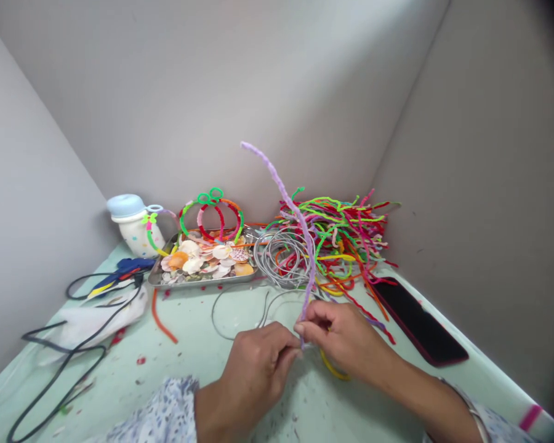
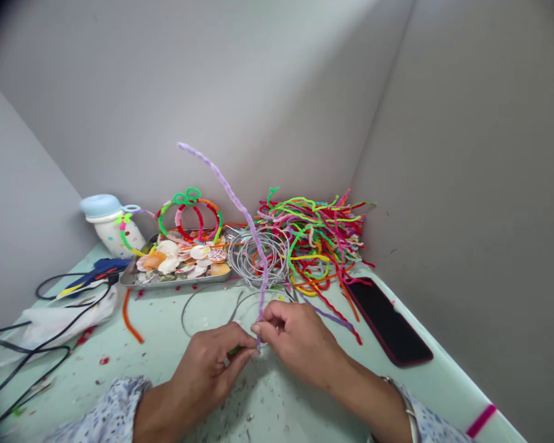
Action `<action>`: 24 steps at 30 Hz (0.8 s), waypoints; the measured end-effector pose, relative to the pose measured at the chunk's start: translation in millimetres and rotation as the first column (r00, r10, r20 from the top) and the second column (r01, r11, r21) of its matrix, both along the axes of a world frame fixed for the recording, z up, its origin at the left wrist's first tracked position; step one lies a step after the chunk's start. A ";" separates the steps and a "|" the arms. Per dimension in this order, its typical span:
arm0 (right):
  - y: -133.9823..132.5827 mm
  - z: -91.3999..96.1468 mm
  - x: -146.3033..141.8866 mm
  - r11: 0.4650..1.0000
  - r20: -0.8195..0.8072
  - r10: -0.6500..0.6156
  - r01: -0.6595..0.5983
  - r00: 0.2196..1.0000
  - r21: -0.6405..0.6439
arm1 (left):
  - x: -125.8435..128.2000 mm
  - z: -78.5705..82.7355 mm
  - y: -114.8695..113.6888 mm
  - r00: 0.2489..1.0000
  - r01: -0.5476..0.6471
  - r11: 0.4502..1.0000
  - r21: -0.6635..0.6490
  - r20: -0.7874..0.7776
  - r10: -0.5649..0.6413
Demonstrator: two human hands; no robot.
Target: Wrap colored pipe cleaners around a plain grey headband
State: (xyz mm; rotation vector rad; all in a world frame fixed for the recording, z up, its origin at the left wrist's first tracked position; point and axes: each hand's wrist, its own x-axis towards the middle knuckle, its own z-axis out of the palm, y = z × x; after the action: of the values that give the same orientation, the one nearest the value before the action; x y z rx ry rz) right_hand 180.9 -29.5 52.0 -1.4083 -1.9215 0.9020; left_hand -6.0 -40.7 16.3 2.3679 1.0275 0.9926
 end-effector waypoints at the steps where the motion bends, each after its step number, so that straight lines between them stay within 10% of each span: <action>1: 0.2 0.3 0.1 1.000 0.005 0.000 0.000 1.000 -0.012 | -0.1 -0.8 0.1 1.000 0.008 1.000 0.016 -0.008 -0.008; 24: 2.1 -13.0 -1.4 0.997 0.174 -0.015 0.029 0.985 -0.078 | 0.6 -8.9 1.3 0.987 0.105 0.959 0.264 -0.145 -0.068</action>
State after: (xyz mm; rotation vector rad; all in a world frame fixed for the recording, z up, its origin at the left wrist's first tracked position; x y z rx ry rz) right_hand 179.6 -27.4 39.0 -1.5982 -2.0113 0.8800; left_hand -5.4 -39.4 7.4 2.7115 0.8711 1.0079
